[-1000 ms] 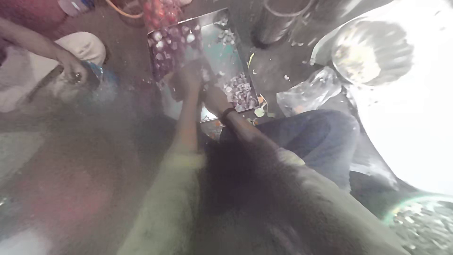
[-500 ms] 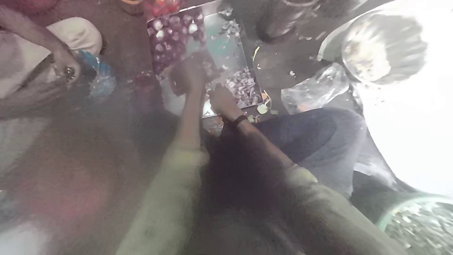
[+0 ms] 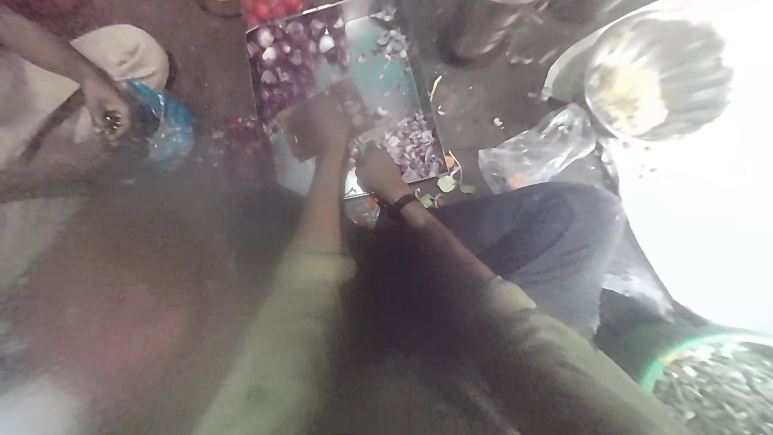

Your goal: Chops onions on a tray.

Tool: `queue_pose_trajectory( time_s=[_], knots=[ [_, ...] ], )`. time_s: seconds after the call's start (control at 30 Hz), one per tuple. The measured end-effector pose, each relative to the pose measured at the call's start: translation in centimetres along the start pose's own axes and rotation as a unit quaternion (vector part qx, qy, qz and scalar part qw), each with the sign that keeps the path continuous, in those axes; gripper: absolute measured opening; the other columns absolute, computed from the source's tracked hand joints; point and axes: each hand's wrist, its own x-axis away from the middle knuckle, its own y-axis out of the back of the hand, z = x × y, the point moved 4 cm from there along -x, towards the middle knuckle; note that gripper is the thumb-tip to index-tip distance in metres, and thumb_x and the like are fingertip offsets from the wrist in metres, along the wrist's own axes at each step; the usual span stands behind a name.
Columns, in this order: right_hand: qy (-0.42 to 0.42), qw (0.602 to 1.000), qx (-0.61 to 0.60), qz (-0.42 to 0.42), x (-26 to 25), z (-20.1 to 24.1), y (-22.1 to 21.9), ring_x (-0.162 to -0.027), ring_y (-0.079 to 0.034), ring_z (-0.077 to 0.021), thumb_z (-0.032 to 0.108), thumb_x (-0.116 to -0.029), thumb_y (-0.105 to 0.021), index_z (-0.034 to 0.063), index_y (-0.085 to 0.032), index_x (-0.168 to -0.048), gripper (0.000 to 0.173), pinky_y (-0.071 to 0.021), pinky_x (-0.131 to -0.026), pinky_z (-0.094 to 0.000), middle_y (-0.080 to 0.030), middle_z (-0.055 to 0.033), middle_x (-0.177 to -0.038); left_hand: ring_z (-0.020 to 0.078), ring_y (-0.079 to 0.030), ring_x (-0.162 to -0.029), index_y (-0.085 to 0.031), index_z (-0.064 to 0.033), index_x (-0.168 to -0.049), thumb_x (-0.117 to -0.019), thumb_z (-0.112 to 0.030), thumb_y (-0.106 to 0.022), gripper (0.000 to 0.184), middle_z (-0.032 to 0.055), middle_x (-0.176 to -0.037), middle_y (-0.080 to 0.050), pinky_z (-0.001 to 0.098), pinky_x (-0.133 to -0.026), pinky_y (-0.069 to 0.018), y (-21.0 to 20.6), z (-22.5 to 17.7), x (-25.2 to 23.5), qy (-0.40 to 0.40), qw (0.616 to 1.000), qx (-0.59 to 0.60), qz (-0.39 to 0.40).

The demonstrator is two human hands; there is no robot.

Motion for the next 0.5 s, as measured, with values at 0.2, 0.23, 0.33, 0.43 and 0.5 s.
queue_pose_trajectory(
  time_s=[0.2,0.23,0.33,0.43,0.5],
  knots=[
    [0.02,1.0,0.006,-0.013,-0.9,-0.1,-0.5,-0.106,-0.07,-0.0377,0.038,-0.1079,-0.047,0.0018,-0.053,-0.135,0.046,-0.0574,-0.086,-0.0581,-0.069,-0.0203,-0.114,0.0316,-0.068,-0.114,-0.075,-0.0068,-0.098,-0.0874,-0.013,-0.068,0.014,0.0144,-0.112,-0.074,0.055,-0.102,-0.0502,-0.2,0.4,-0.1,-0.017,1.0,-0.003,0.001],
    [0.02,1.0,0.002,-0.016,-1.3,-0.1,-0.6,-0.106,-0.07,-0.0373,0.039,-0.1079,-0.047,0.0024,-0.053,-0.135,0.046,-0.0577,-0.085,-0.058,-0.069,-0.0196,-0.114,0.0318,-0.068,-0.114,-0.075,-0.0067,-0.099,-0.0873,-0.013,-0.07,0.014,0.0145,-0.112,-0.074,0.0548,-0.103,-0.0501,-0.2,0.4,-0.2,-0.014,1.0,-0.001,0.004],
    [0.009,1.0,-0.004,-0.023,-2.2,0.4,-0.9,-0.101,-0.072,-0.0377,0.04,-0.1081,-0.046,0.0043,-0.054,-0.133,0.044,-0.0585,-0.081,-0.0597,-0.071,-0.0187,-0.107,0.0309,-0.069,-0.112,-0.075,-0.0085,-0.1,-0.0868,-0.014,-0.071,0.015,0.0135,-0.111,-0.074,0.0545,-0.101,-0.0521,-0.1,0.5,-0.5,0.003,1.0,0.004,-0.001],
    [0.006,1.0,0.003,-0.011,-2.1,0.4,-0.8,-0.101,-0.072,-0.0389,0.037,-0.1068,-0.049,0.0035,-0.053,-0.134,0.043,-0.0585,-0.081,-0.06,-0.07,-0.0204,-0.108,0.0322,-0.066,-0.117,-0.074,-0.0031,-0.108,-0.0912,-0.009,-0.066,0.019,0.0175,-0.116,-0.072,0.0522,-0.105,-0.0491,0.5,-0.4,0.1,-0.006,0.999,0.039,0.007],
    [0.004,1.0,-0.002,-0.017,-1.6,-0.4,-0.7,-0.102,-0.071,-0.0395,0.041,-0.1075,-0.048,0.002,-0.056,-0.133,0.047,-0.0577,-0.083,-0.0598,-0.069,-0.0217,-0.109,0.0335,-0.065,-0.122,-0.072,-0.0022,-0.116,-0.0923,-0.007,-0.063,0.026,0.0192,-0.121,-0.071,0.0531,-0.109,-0.0469,0.8,-0.8,0.3,-0.02,0.998,0.048,0.019]
  ],
)
